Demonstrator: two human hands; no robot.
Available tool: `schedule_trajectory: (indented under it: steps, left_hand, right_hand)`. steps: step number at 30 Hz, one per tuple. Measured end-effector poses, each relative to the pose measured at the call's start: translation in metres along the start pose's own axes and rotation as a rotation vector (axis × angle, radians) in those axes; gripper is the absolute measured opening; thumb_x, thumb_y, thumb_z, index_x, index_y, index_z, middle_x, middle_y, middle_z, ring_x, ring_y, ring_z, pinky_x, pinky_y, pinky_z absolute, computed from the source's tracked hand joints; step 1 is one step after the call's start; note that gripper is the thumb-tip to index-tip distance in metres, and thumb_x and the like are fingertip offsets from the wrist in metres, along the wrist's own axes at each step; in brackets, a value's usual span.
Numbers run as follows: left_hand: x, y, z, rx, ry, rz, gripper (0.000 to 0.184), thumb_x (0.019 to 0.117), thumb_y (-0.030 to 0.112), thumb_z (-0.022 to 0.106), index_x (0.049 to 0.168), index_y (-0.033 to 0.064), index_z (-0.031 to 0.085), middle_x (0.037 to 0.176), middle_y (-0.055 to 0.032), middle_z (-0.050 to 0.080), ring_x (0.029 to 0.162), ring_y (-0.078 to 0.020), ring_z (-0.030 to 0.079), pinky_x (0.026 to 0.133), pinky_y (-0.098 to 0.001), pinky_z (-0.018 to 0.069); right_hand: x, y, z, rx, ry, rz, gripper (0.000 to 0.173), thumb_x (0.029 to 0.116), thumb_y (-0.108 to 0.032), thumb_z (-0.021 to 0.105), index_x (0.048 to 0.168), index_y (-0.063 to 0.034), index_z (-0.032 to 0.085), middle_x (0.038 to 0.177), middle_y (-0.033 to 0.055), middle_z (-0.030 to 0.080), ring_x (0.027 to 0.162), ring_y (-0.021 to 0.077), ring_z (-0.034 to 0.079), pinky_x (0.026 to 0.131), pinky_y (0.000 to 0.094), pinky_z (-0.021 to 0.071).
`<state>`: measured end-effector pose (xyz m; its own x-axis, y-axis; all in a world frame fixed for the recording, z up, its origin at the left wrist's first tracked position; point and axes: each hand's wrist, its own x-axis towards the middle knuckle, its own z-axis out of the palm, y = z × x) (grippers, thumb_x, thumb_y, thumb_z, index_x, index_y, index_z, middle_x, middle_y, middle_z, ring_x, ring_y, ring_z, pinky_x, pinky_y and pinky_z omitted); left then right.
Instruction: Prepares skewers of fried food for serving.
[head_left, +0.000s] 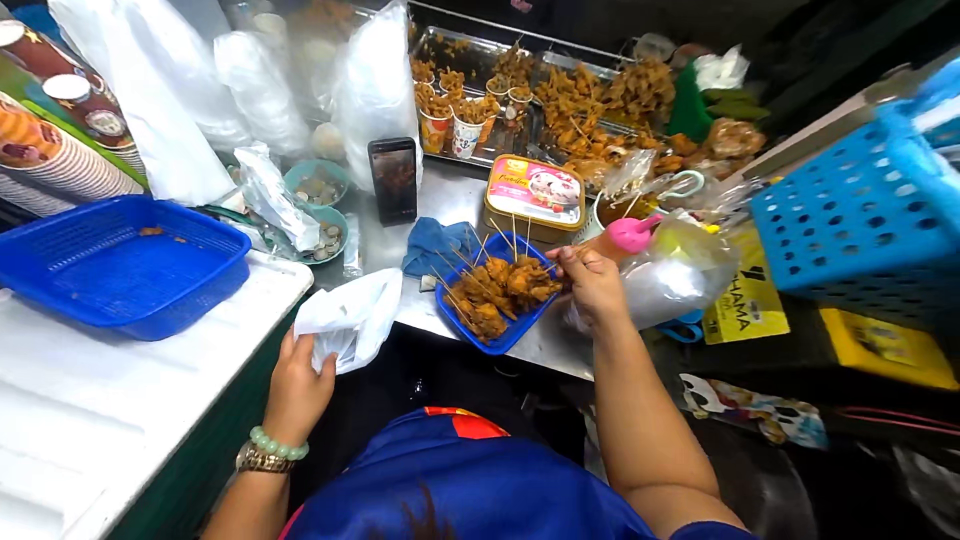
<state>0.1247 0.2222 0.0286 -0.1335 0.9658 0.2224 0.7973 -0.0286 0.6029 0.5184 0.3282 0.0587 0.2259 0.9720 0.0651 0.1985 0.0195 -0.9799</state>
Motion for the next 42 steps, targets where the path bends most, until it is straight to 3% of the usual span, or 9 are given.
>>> schedule_trajectory:
  steps: [10, 18, 21, 25, 28, 31, 33, 37, 42]
  left_hand:
    - [0.033, 0.026, -0.004, -0.024, -0.052, 0.022, 0.058, 0.0889, 0.003, 0.071, 0.141, -0.0109, 0.049, 0.135, -0.0365, 0.054, 0.124, -0.0490, 0.057, 0.105, -0.0614, 0.0446]
    - [0.049, 0.067, 0.010, 0.087, -0.300, -0.040, 0.052, 0.0910, 0.001, 0.066, 0.140, -0.0065, 0.049, 0.157, -0.0336, 0.032, 0.114, -0.0489, 0.064, 0.095, -0.0586, 0.0527]
    - [0.038, 0.085, 0.015, -0.123, -0.353, 0.110, 0.061, 0.0857, 0.005, 0.072, 0.141, -0.0067, 0.051, 0.149, -0.0315, 0.045, 0.127, -0.0426, 0.057, 0.106, -0.0550, 0.0479]
    - [0.018, 0.091, 0.012, -0.210, -0.413, 0.236, 0.071, 0.0826, 0.007, 0.073, 0.146, -0.0079, 0.045, 0.147, -0.0332, 0.047, 0.130, -0.0402, 0.056, 0.106, -0.0518, 0.0487]
    - [0.009, 0.087, 0.011, -0.240, -0.412, 0.269, 0.071, 0.0826, 0.009, 0.074, 0.144, -0.0119, 0.046, 0.144, -0.0335, 0.050, 0.129, -0.0388, 0.058, 0.107, -0.0480, 0.0484]
    - [0.022, 0.072, -0.003, -0.246, -0.176, 0.235, 0.061, 0.0816, 0.010, 0.075, 0.135, -0.0120, 0.055, 0.128, -0.0305, 0.062, 0.120, -0.0375, 0.062, 0.104, -0.0512, 0.0493]
    - [0.036, 0.057, -0.017, -0.210, -0.105, 0.171, 0.068, 0.0836, 0.008, 0.075, 0.145, -0.0068, 0.049, 0.134, -0.0295, 0.059, 0.123, -0.0383, 0.061, 0.103, -0.0559, 0.0487]
    - [0.045, 0.049, -0.021, -0.238, -0.162, 0.058, 0.089, 0.0839, 0.004, 0.074, 0.162, 0.0122, 0.030, 0.147, -0.0225, 0.052, 0.123, -0.0346, 0.061, 0.098, -0.0562, 0.0523]
    - [0.041, 0.054, -0.007, -0.138, -0.295, 0.043, 0.089, 0.0853, 0.003, 0.072, 0.162, 0.0050, 0.027, 0.149, -0.0284, 0.049, 0.135, -0.0399, 0.052, 0.111, -0.0545, 0.0423]
  right_hand:
    - [0.012, 0.007, 0.011, 0.395, 0.003, 0.023, 0.027, 0.1087, -0.012, 0.044, 0.102, -0.0054, 0.070, 0.073, -0.0058, 0.061, 0.057, 0.0009, 0.052, 0.057, 0.0163, 0.0477]
    - [-0.018, -0.038, 0.056, 0.705, -0.113, 0.083, 0.032, 0.1112, -0.020, 0.039, 0.097, -0.0124, 0.067, 0.076, -0.0074, 0.062, 0.060, -0.0002, 0.055, 0.059, 0.0157, 0.0508]
    - [-0.041, -0.044, 0.094, 0.576, -0.210, 0.091, 0.029, 0.1100, -0.016, 0.041, 0.101, -0.0092, 0.067, 0.079, -0.0052, 0.063, 0.059, 0.0010, 0.054, 0.059, 0.0185, 0.0497]
    - [-0.067, -0.028, 0.133, 0.290, -0.286, -0.067, 0.019, 0.1025, -0.011, 0.056, 0.101, 0.0004, 0.071, 0.092, 0.0025, 0.067, 0.073, 0.0036, 0.060, 0.070, 0.0218, 0.0526]
    - [-0.078, -0.023, 0.151, 0.323, -0.329, 0.008, 0.019, 0.1026, -0.011, 0.057, 0.093, 0.0001, 0.069, 0.087, 0.0010, 0.067, 0.069, 0.0009, 0.058, 0.067, 0.0191, 0.0511]
    - [-0.072, -0.026, 0.148, 0.359, -0.296, 0.098, 0.019, 0.1036, -0.007, 0.055, 0.099, 0.0015, 0.071, 0.087, 0.0005, 0.068, 0.066, 0.0013, 0.058, 0.065, 0.0188, 0.0509]
    - [-0.065, -0.029, 0.138, 0.430, -0.209, 0.107, 0.020, 0.1046, -0.007, 0.052, 0.099, -0.0001, 0.070, 0.082, -0.0007, 0.067, 0.063, 0.0022, 0.057, 0.063, 0.0192, 0.0504]
    - [-0.056, -0.038, 0.120, 0.678, -0.098, 0.092, 0.023, 0.1073, -0.009, 0.048, 0.100, -0.0032, 0.069, 0.080, -0.0003, 0.067, 0.060, 0.0035, 0.057, 0.061, 0.0191, 0.0523]
    - [-0.058, -0.043, 0.114, 0.895, -0.042, 0.145, 0.028, 0.1099, -0.012, 0.042, 0.100, -0.0064, 0.067, 0.077, -0.0017, 0.065, 0.059, 0.0030, 0.058, 0.059, 0.0166, 0.0531]
